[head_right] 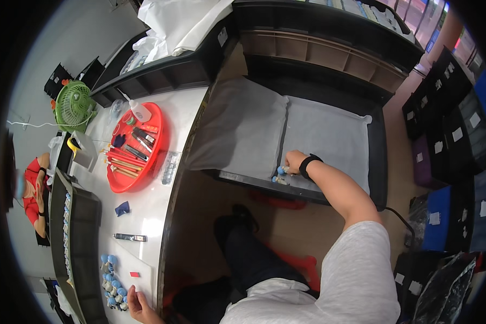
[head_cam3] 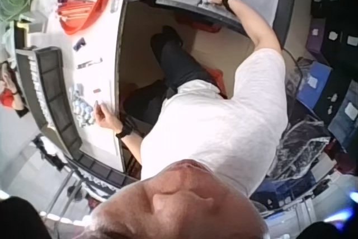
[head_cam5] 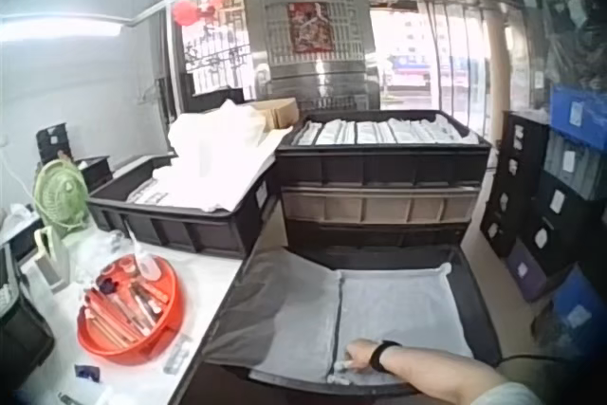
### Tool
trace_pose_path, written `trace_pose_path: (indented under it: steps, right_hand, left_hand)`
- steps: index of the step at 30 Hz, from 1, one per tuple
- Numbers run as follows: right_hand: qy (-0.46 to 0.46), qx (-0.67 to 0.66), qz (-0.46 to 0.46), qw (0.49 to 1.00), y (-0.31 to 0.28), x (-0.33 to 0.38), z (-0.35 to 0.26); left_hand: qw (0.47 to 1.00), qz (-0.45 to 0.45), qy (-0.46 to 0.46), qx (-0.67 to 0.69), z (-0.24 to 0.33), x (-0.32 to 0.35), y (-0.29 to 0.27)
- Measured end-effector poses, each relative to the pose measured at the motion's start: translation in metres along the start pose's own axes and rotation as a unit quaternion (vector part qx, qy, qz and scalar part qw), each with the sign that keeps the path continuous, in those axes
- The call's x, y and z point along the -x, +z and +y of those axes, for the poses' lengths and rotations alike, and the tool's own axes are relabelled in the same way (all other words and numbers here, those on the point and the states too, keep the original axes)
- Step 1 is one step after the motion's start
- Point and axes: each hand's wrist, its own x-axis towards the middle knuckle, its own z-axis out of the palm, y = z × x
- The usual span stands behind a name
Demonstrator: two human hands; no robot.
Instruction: The person assembles small blue and white toy figures at a workbench. They pick up individual figures, attach small parts, and place the completed figures into a tray. The process is repeated for multiple figures.
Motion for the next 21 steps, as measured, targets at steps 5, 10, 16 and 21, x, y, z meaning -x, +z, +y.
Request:
trace_pose_path:
  steps: [5, 10, 16, 21]
  right_hand:
    - [-0.010, -0.031, -0.050, 0.998, 0.008, -0.006, 0.002]
    - [-0.042, -0.080, -0.049, 0.995, 0.009, -0.016, -0.002]
    - [-0.061, -0.077, -0.067, 0.993, 0.022, -0.029, 0.018]
    - [-0.129, 0.042, 0.103, 0.985, 0.013, -0.051, 0.069]
  left_hand:
    - [1.000, -0.011, 0.007, 0.008, -0.002, 0.000, 0.003]
    - [0.999, -0.026, 0.005, 0.027, -0.018, 0.002, -0.003]
    - [0.996, 0.002, 0.017, 0.086, -0.013, -0.003, 0.007]
    - [0.996, -0.014, 0.066, 0.061, 0.002, -0.005, -0.002]
